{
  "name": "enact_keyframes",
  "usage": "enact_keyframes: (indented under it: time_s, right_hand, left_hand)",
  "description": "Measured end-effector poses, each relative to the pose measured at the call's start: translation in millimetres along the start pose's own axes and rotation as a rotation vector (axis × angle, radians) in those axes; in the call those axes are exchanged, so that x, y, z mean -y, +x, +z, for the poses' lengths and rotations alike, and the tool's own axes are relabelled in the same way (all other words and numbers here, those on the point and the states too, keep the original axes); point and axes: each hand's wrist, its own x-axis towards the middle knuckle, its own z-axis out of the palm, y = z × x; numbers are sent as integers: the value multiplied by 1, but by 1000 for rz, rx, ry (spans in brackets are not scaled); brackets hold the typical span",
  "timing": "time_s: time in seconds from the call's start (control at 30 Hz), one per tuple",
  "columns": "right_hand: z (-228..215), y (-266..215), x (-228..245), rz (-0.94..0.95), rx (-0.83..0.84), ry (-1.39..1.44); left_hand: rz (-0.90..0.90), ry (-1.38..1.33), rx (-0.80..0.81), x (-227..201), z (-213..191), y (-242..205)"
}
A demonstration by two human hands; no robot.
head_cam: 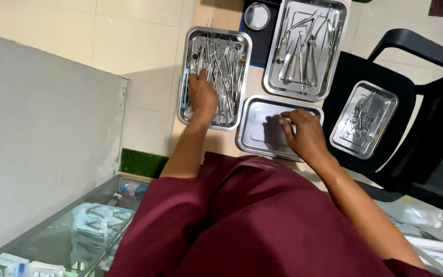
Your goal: The recorder sorts various dental instruments into metal trays and places one tray into a sterilization cabinet.
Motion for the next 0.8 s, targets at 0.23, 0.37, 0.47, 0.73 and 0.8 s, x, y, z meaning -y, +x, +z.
enact_keyframes:
  time_s: [0.23,0.37,0.47,0.73,0.8]
  right_hand:
    - [-1,37,12,-24,-21,109]
    - [11,49,24,-74,10,116]
    - [22,52,31,-107,36,113]
    - [46,42,51,-59,135,145]
    - [48,42,60,-14,145,155]
  left_hand:
    - [14,81,-37,23,27,15]
    - [1,90,-24,22,23,20]
    - [-4,76,-26,15,18,18]
    - [17,42,-119,7,17,-3]
    - [23,-19,-104,2,4,-1]
